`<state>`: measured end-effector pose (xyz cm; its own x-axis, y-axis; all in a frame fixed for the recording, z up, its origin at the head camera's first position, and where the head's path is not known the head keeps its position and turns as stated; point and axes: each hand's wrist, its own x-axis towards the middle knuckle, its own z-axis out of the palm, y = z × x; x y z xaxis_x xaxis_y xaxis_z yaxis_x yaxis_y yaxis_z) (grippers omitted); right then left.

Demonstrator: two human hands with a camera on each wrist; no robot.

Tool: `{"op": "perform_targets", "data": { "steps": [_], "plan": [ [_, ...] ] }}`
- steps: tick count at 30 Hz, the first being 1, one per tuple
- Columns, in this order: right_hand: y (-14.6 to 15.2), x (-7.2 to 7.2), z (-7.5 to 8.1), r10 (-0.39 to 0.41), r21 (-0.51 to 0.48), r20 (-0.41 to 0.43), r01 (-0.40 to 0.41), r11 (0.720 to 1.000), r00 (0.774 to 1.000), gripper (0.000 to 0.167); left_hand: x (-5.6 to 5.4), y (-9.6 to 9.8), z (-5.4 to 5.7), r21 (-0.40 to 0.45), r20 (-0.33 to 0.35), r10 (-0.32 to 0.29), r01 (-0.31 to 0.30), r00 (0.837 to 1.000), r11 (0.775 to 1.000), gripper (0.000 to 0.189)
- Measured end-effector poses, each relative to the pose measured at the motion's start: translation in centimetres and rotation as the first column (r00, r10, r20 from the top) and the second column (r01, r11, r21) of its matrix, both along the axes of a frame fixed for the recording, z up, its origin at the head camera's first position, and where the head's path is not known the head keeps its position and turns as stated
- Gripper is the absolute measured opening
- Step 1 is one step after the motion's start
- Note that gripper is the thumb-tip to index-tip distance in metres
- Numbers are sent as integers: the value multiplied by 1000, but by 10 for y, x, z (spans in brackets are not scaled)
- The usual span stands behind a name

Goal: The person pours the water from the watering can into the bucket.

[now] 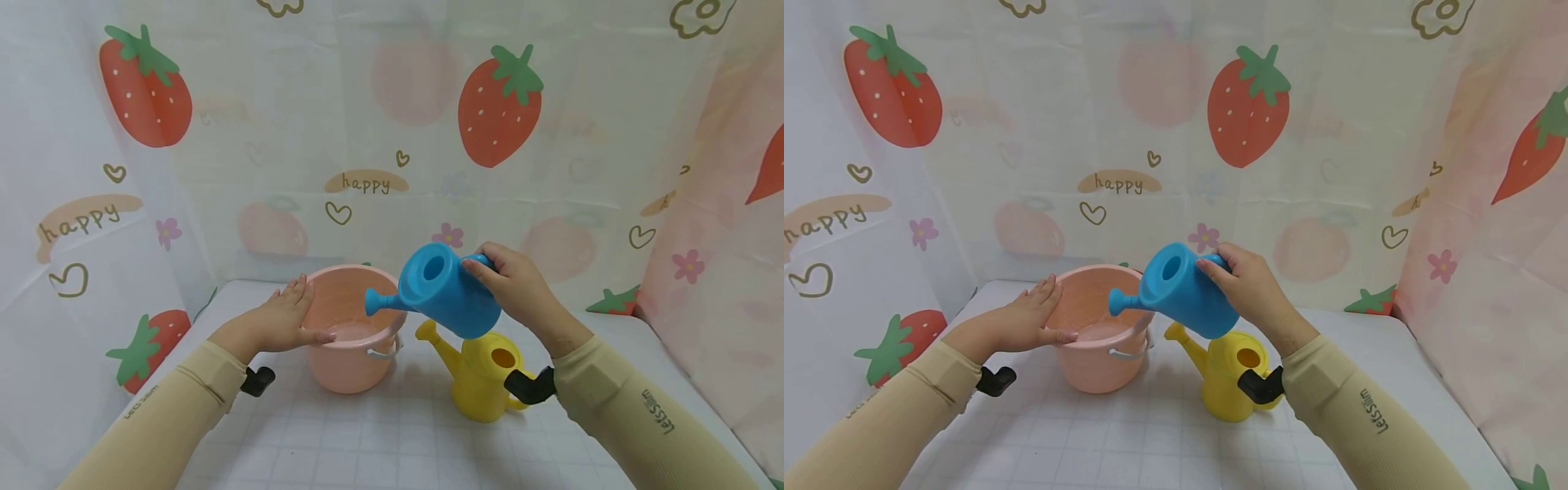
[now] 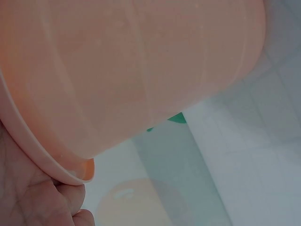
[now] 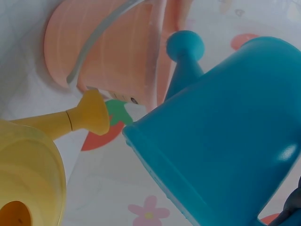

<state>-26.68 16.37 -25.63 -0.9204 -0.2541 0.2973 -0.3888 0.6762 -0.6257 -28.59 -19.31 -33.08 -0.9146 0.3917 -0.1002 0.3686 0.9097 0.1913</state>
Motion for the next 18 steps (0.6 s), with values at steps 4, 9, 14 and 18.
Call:
{"op": "perform_targets", "data": {
  "steps": [4, 9, 14, 18],
  "plan": [
    [0, 0, 0, 0, -3, -2, 0, 1000, 1000, 35, 0, 0, 0, -1, 0, -2, 2, 1000, 1000, 120],
    [0, 0, -1, 2, 0, -5, -2, 1000, 1000, 34, 1, 1, 1, 6, 6, -3, 3, 1000, 1000, 119],
    [0, 0, -1, 1, -3, -9, -2, 1000, 1000, 33, 0, 0, 0, 4, 4, -5, 5, 1000, 1000, 119],
    [0, -1, -1, 5, -4, -11, -5, 1000, 1000, 34, -2, 0, -2, 0, 0, -10, 10, 1000, 1000, 118]
  ]
}}
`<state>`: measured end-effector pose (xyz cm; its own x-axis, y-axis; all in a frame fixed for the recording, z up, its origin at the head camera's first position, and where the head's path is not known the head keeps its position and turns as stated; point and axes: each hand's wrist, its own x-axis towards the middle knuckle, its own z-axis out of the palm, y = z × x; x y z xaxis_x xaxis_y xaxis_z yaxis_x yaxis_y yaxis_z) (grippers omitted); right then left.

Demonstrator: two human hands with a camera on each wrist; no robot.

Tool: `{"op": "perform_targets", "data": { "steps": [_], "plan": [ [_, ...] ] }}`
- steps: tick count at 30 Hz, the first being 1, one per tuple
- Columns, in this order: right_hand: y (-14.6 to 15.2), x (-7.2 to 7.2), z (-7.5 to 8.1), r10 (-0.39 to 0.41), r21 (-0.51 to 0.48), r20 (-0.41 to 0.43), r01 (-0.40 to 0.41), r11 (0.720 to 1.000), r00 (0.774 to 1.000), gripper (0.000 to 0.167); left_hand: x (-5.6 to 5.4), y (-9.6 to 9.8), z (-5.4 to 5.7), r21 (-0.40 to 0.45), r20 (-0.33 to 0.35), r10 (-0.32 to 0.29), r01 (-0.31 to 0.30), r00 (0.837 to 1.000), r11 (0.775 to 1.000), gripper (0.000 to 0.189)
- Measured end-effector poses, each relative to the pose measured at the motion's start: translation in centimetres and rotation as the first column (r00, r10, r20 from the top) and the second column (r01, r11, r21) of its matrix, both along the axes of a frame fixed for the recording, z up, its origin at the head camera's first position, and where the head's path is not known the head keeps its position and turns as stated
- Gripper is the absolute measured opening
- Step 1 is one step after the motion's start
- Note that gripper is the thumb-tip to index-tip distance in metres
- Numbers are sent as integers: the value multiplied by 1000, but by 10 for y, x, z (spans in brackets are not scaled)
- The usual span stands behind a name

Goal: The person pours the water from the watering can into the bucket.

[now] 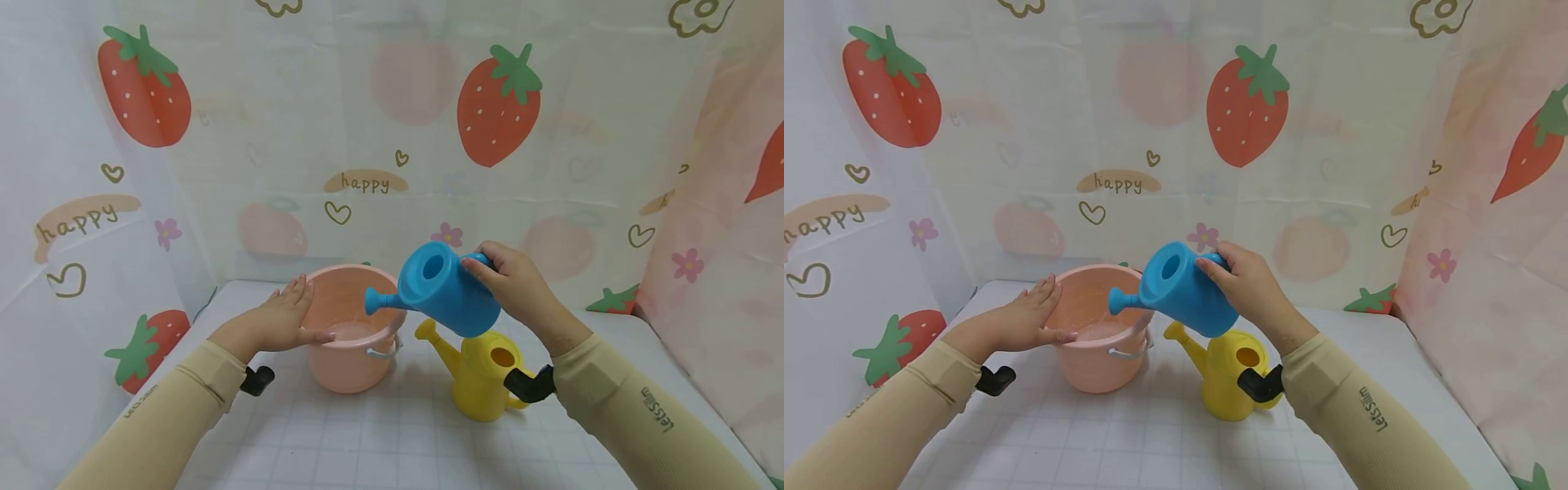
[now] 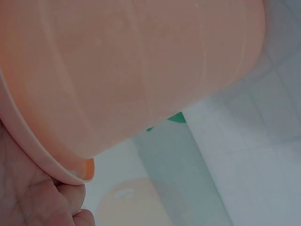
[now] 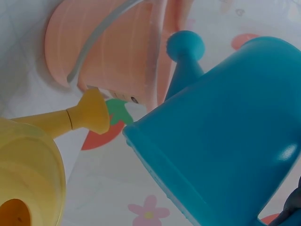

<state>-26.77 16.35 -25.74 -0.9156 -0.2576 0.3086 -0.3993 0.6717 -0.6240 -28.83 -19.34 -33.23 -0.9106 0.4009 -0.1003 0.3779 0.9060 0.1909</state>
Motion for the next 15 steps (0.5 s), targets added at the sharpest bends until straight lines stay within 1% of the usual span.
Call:
{"op": "perform_targets", "data": {
  "steps": [7, 15],
  "plan": [
    [-1, 0, 1, -6, 5, 1, 6, 1000, 1000, 34, -1, 0, -1, -2, -4, -1, 1, 1000, 1000, 117],
    [-1, 0, 1, -5, 7, -4, 5, 1000, 1000, 35, 0, 1, 1, -2, 5, 3, -3, 1000, 1000, 112]
  ]
}}
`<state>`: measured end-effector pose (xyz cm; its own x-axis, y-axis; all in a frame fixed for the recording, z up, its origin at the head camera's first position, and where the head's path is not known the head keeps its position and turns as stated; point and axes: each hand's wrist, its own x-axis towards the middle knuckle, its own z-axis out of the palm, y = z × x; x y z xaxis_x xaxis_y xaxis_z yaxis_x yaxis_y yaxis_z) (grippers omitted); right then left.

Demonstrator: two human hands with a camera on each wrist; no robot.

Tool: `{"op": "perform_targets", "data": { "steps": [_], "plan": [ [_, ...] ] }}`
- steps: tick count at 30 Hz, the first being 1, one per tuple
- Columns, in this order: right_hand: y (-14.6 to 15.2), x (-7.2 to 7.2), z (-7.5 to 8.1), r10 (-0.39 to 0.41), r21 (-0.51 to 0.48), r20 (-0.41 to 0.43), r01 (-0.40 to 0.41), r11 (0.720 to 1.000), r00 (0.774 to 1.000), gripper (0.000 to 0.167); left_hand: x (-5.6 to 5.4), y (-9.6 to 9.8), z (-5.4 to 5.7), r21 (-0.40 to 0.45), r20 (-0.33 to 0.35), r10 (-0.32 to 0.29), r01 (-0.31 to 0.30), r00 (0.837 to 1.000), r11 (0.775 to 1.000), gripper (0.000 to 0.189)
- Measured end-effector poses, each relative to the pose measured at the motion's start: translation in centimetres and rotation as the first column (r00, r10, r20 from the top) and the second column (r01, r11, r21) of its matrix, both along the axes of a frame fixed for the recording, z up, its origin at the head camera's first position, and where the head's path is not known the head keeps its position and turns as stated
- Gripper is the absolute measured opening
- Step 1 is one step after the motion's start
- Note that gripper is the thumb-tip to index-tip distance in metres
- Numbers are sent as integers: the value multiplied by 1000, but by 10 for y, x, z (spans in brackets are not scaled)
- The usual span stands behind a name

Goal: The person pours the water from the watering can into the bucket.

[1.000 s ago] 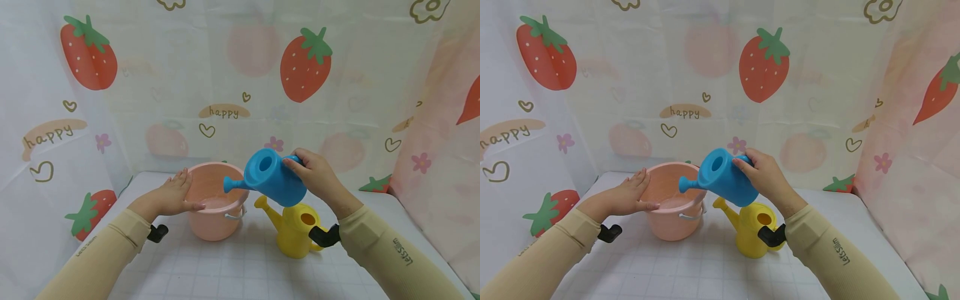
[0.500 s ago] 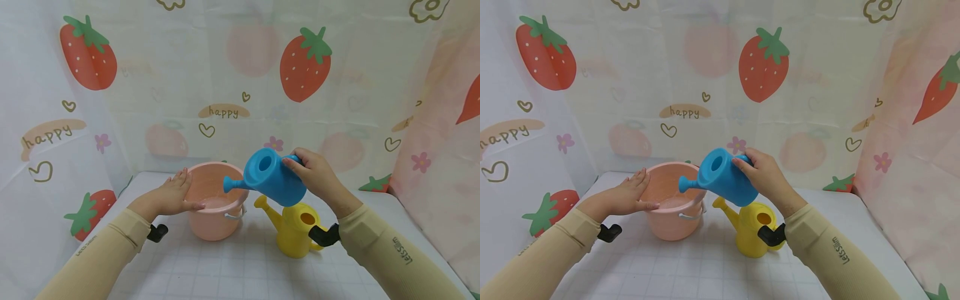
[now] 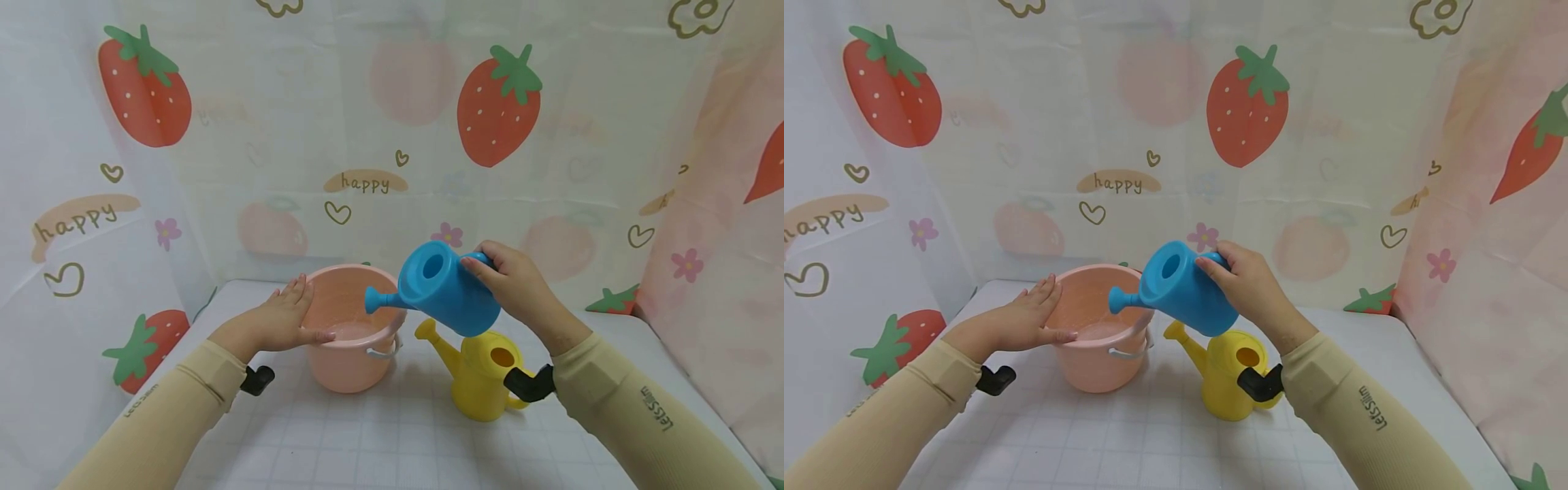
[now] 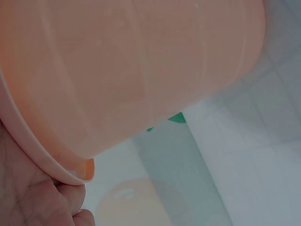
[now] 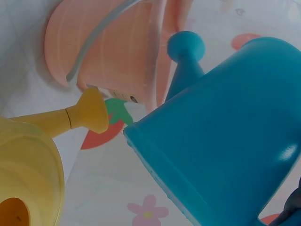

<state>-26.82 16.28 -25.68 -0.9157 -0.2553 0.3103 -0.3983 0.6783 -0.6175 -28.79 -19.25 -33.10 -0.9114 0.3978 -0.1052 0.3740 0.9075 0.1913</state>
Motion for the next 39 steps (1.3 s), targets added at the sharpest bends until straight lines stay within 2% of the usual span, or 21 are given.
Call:
{"op": "perform_targets", "data": {
  "steps": [39],
  "plan": [
    [0, 1, -2, 2, -9, -20, -2, 1000, 1000, 34, -2, 1, -4, 10, -22, -2, 2, 1000, 1000, 111]
  ]
}}
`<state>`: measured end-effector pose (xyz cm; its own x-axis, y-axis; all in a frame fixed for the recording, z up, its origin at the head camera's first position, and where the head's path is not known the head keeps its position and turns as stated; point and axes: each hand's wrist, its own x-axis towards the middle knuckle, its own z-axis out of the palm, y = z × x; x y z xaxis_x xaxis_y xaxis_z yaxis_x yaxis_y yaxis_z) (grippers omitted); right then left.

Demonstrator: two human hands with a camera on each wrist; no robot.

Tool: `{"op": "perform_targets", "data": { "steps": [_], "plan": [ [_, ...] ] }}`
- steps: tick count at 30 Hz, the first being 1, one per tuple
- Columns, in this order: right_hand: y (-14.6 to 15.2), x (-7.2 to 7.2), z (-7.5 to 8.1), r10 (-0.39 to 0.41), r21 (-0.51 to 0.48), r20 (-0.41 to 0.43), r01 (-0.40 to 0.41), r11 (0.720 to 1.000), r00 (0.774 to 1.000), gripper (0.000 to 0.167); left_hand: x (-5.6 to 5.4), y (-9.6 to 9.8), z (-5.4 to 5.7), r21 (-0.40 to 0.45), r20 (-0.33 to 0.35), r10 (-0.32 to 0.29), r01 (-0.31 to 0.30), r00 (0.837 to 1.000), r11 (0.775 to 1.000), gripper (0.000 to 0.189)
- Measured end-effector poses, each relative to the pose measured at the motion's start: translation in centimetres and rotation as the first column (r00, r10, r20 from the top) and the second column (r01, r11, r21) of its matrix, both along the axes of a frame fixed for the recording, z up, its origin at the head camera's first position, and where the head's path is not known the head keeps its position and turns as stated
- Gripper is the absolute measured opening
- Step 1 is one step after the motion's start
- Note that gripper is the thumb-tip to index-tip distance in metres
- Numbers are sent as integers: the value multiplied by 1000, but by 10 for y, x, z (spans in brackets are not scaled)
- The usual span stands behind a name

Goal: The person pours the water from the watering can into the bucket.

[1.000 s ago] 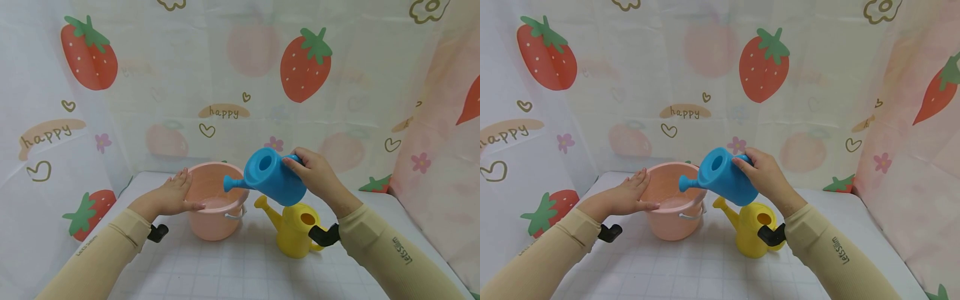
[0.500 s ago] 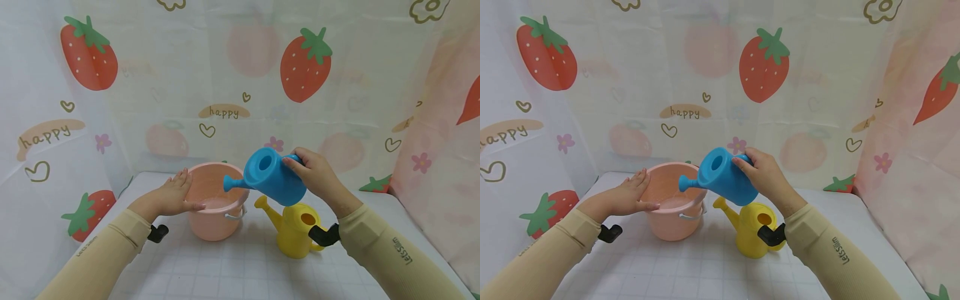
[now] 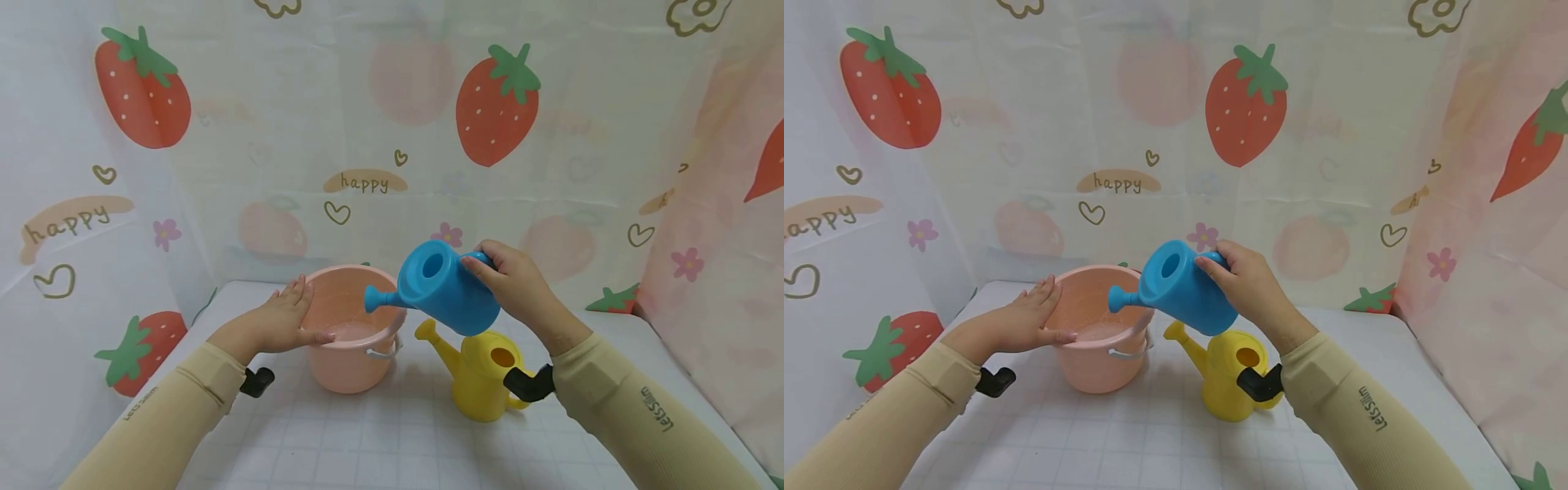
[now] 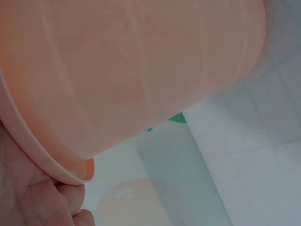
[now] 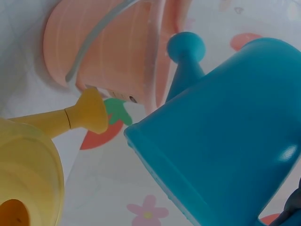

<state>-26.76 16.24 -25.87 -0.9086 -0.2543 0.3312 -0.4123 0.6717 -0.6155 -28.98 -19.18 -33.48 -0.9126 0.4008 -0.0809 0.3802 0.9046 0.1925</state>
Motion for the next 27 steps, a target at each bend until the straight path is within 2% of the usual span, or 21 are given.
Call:
{"op": "perform_targets", "data": {
  "steps": [27],
  "plan": [
    [-1, -3, -3, 3, 15, -11, -3, 1000, 1000, 32, -1, -1, -1, -10, 4, 5, -5, 1000, 1000, 113]
  ]
}}
